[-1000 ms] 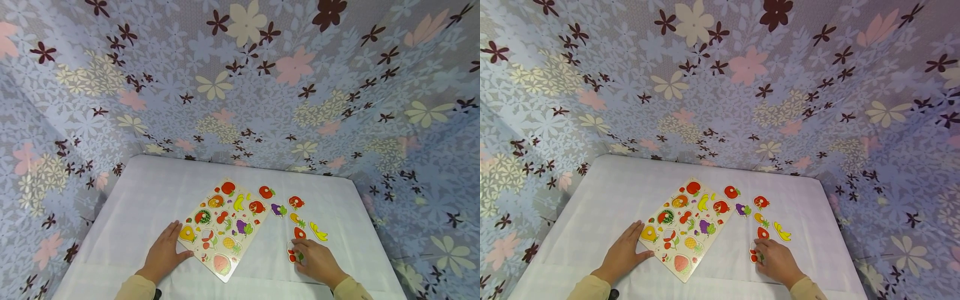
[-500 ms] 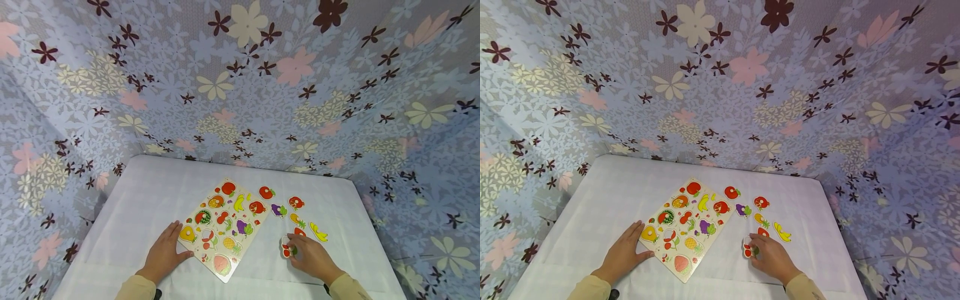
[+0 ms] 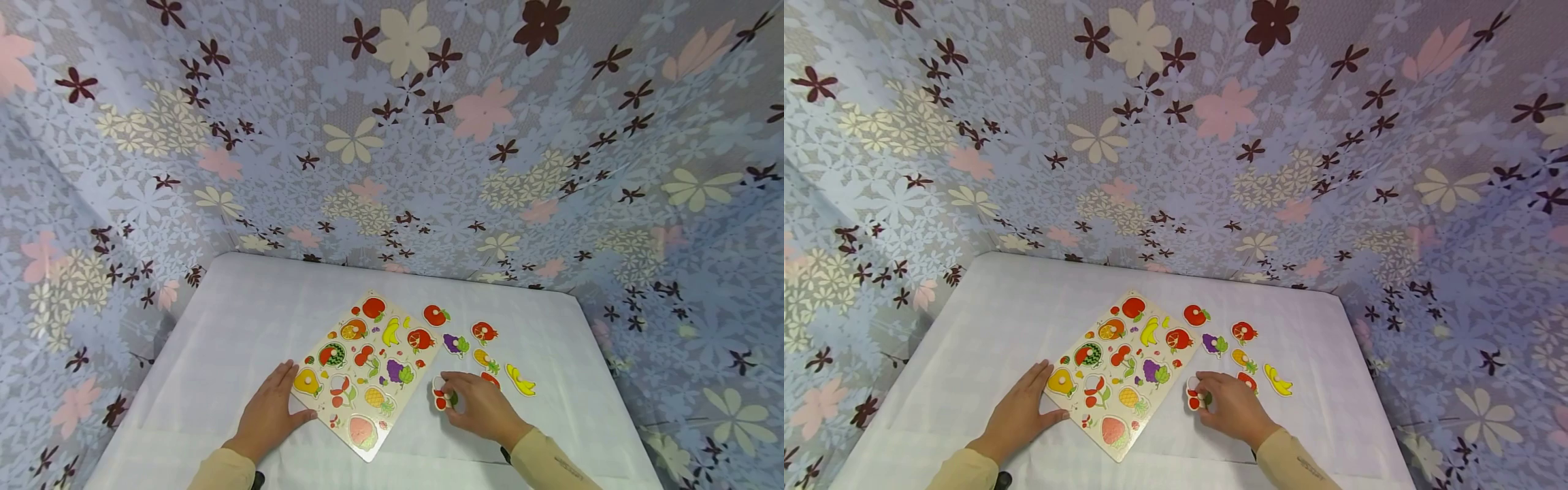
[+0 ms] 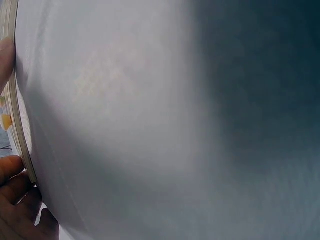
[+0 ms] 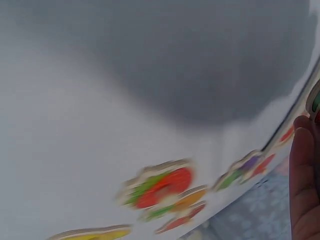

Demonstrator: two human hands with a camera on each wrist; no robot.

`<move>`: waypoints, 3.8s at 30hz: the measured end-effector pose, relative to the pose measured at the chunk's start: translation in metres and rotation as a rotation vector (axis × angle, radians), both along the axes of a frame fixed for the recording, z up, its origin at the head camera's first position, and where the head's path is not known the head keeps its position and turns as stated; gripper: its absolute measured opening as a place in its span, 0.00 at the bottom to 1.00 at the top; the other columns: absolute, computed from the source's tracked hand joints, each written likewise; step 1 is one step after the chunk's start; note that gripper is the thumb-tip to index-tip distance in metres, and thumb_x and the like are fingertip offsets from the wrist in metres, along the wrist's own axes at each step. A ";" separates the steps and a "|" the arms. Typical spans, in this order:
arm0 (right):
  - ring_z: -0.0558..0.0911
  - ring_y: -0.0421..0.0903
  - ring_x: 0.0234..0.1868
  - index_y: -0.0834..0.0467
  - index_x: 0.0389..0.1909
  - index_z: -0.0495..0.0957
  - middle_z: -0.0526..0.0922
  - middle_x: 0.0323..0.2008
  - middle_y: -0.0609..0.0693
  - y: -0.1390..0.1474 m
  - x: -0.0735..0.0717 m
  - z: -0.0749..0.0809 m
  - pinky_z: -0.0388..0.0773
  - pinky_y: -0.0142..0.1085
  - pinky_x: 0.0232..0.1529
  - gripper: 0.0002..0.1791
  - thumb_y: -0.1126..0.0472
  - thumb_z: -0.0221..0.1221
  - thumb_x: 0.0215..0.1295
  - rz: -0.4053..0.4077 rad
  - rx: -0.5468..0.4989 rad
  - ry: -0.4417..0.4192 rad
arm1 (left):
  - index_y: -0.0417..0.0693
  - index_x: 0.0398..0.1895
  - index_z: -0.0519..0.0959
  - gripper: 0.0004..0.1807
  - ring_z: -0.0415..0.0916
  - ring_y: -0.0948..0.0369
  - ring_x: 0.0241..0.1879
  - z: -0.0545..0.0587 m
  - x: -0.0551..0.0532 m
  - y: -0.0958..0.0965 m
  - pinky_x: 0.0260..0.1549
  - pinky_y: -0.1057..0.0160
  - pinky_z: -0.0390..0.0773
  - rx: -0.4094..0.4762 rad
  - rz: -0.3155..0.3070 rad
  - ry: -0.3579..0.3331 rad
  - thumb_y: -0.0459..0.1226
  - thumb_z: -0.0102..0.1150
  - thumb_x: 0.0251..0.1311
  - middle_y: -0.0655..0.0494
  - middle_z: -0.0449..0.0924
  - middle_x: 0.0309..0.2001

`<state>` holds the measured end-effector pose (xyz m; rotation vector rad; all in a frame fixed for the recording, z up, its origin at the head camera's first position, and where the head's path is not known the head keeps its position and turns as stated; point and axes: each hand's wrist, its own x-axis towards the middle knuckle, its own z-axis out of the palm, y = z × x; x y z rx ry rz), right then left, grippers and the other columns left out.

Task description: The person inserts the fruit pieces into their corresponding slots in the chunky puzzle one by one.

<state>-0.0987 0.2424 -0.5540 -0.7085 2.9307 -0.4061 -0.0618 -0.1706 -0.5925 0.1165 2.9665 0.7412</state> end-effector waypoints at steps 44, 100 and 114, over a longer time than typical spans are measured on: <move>0.78 0.44 0.60 0.47 0.38 0.83 0.80 0.58 0.44 -0.121 -0.027 0.007 0.75 0.39 0.61 0.12 0.53 0.71 0.53 0.242 -0.026 -0.022 | 0.37 0.74 0.62 0.58 0.56 0.45 0.72 -0.001 0.000 -0.001 0.66 0.43 0.64 0.008 -0.015 0.007 0.58 0.76 0.45 0.42 0.58 0.74; 0.79 0.40 0.44 0.48 0.42 0.84 0.83 0.50 0.42 -0.192 -0.014 -0.007 0.80 0.32 0.48 0.16 0.50 0.73 0.53 0.251 0.091 0.087 | 0.36 0.73 0.64 0.57 0.58 0.45 0.71 -0.002 0.001 -0.003 0.65 0.44 0.66 0.011 -0.030 0.051 0.58 0.77 0.44 0.42 0.60 0.73; 0.80 0.41 0.50 0.48 0.45 0.84 0.81 0.53 0.43 -0.192 -0.011 -0.013 0.78 0.34 0.55 0.16 0.50 0.71 0.57 0.257 0.074 0.100 | 0.36 0.73 0.63 0.56 0.57 0.45 0.72 0.004 0.002 -0.003 0.65 0.43 0.65 0.023 -0.021 0.022 0.57 0.76 0.46 0.41 0.59 0.74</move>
